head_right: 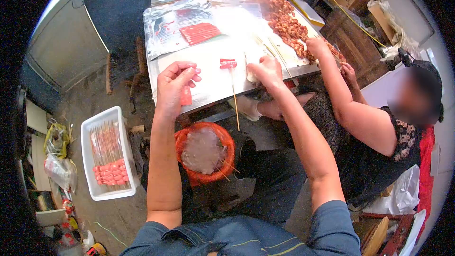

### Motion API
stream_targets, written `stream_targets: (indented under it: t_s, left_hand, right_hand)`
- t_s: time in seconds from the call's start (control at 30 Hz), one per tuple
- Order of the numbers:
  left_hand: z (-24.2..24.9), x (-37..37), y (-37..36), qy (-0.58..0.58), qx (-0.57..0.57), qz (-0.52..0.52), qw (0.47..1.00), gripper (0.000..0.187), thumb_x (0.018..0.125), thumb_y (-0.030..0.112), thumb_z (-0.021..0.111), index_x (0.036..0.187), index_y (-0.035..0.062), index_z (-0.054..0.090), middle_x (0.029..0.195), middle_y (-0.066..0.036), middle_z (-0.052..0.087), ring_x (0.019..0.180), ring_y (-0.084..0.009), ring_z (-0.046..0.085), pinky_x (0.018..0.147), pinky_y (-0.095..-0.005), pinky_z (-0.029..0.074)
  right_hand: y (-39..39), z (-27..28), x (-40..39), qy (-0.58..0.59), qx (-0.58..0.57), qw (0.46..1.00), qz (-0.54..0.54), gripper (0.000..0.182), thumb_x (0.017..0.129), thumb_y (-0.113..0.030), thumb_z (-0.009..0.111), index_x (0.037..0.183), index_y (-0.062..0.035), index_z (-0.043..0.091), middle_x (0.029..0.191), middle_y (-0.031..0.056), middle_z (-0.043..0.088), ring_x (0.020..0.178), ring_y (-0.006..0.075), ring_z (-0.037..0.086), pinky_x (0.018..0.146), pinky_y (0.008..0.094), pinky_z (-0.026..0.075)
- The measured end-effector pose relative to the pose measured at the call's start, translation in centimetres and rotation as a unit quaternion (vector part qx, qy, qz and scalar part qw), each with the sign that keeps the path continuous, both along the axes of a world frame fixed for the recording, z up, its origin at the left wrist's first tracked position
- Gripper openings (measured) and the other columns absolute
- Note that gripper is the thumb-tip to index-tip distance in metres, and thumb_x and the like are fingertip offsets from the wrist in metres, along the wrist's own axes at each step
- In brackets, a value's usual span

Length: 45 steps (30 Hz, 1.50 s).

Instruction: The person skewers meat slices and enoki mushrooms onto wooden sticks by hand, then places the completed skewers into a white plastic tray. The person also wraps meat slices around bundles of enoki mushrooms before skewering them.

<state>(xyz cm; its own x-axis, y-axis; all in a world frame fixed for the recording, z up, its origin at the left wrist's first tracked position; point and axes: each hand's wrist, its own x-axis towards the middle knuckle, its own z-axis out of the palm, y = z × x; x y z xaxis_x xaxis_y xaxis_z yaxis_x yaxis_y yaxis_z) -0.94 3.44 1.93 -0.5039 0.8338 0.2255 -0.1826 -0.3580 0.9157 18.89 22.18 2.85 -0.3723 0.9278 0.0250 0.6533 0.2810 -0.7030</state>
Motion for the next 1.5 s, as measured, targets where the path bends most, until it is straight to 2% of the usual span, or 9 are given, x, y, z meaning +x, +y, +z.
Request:
stream_targets:
  t_s: [0.13,0.43,0.5,0.57,0.63,0.83,0.93,1.2,1.5]
  left_hand:
    - [0.5,0.9,0.0,0.04,-0.017,-0.031,0.999,0.012,0.091,0.007,0.061,0.098,-0.0011,0.067,0.091,-0.01,0.07,0.077,-0.0129,0.065,0.066,-0.0248,0.049]
    - [0.0,6.1,1.0,0.018,-0.037,-0.196,0.98,0.026,0.096,0.022,0.059,0.103,-0.0025,0.067,0.1,-0.01,0.069,0.09,-0.0161,0.065,0.081,-0.0294,0.053]
    - [0.0,7.5,0.8,0.002,-0.026,-0.233,0.972,0.033,0.098,0.027,0.056,0.111,-0.0022,0.065,0.105,-0.011,0.068,0.097,-0.0185,0.064,0.088,-0.0326,0.051]
    - [-0.3,8.3,0.6,-0.167,0.076,-0.322,0.929,0.046,0.098,0.034,0.056,0.13,0.0005,0.055,0.12,-0.01,0.062,0.106,-0.0172,0.058,0.091,-0.0318,0.046]
    - [-0.3,8.0,1.0,-0.17,0.133,-0.415,0.884,0.05,0.098,0.032,0.055,0.135,-0.0006,0.048,0.13,-0.014,0.057,0.115,-0.0206,0.055,0.099,-0.0354,0.044]
    - [0.1,7.6,-0.3,-0.181,0.117,-0.291,0.932,0.049,0.097,0.025,0.051,0.137,-0.0023,0.043,0.125,-0.022,0.061,0.114,-0.0333,0.061,0.102,-0.0446,0.046]
    - [-0.4,7.0,-0.3,-0.213,0.103,-0.262,0.936,0.046,0.097,0.022,0.053,0.135,-0.0024,0.045,0.123,-0.022,0.062,0.11,-0.0316,0.063,0.096,-0.0452,0.05]
    - [-0.4,6.8,-0.8,-0.166,0.007,-0.204,0.965,0.037,0.095,0.014,0.058,0.128,-0.0013,0.05,0.115,-0.018,0.066,0.102,-0.0258,0.066,0.087,-0.0395,0.055]
    - [-0.5,7.4,-1.1,-0.084,-0.015,-0.177,0.981,0.034,0.086,0.008,0.071,0.116,-0.0031,0.06,0.102,-0.01,0.069,0.089,-0.0144,0.066,0.079,-0.0288,0.054]
  right_hand:
    - [-0.3,0.6,2.2,0.311,-0.22,0.924,-0.041,0.025,0.08,-0.019,0.072,0.098,-0.003,0.064,0.072,0.0006,0.061,0.058,0.0086,0.055,0.047,0.0219,0.037]
    - [-9.0,4.9,3.7,0.596,-0.362,0.715,-0.049,0.027,0.092,-0.025,0.058,0.107,-0.003,0.056,0.086,0.0109,0.059,0.061,0.0155,0.052,0.052,0.0278,0.042]
    - [-9.4,3.7,4.2,0.609,-0.454,0.603,0.243,0.034,0.092,-0.028,0.055,0.115,-0.0028,0.057,0.101,0.0125,0.064,0.087,0.0213,0.061,0.062,0.0299,0.049]
    - [-10.8,3.2,3.6,0.608,-0.496,0.553,0.28,0.035,0.09,-0.027,0.051,0.111,-0.0003,0.058,0.092,0.0177,0.061,0.063,0.0192,0.053,0.054,0.0278,0.045]
    - [-12.6,2.9,2.9,0.595,-0.514,0.563,0.254,0.037,0.09,-0.029,0.05,0.111,0.0002,0.057,0.089,0.0174,0.061,0.057,0.018,0.049,0.053,0.0264,0.042]
    - [-14.4,2.0,2.9,0.525,-0.516,0.654,0.172,0.036,0.099,-0.031,0.044,0.111,0.0005,0.058,0.079,0.0114,0.062,0.048,0.0123,0.046,0.046,0.0244,0.039]
    - [-13.9,1.7,3.8,0.292,-0.274,0.909,0.119,0.032,0.098,-0.032,0.058,0.089,-0.0025,0.067,0.069,0.003,0.064,0.049,0.0066,0.051,0.046,0.0199,0.038]
    - [-15.6,2.4,4.3,0.187,0.11,0.968,0.122,0.021,0.08,-0.013,0.076,0.094,0.0013,0.068,0.076,-0.0003,0.06,0.058,0.0041,0.051,0.054,0.0225,0.043]
    - [-14.9,1.0,2.9,0.23,0.082,0.967,0.08,0.015,0.08,-0.009,0.074,0.085,0.0029,0.067,0.072,0.0021,0.064,0.059,0.0046,0.053,0.055,0.0236,0.045]
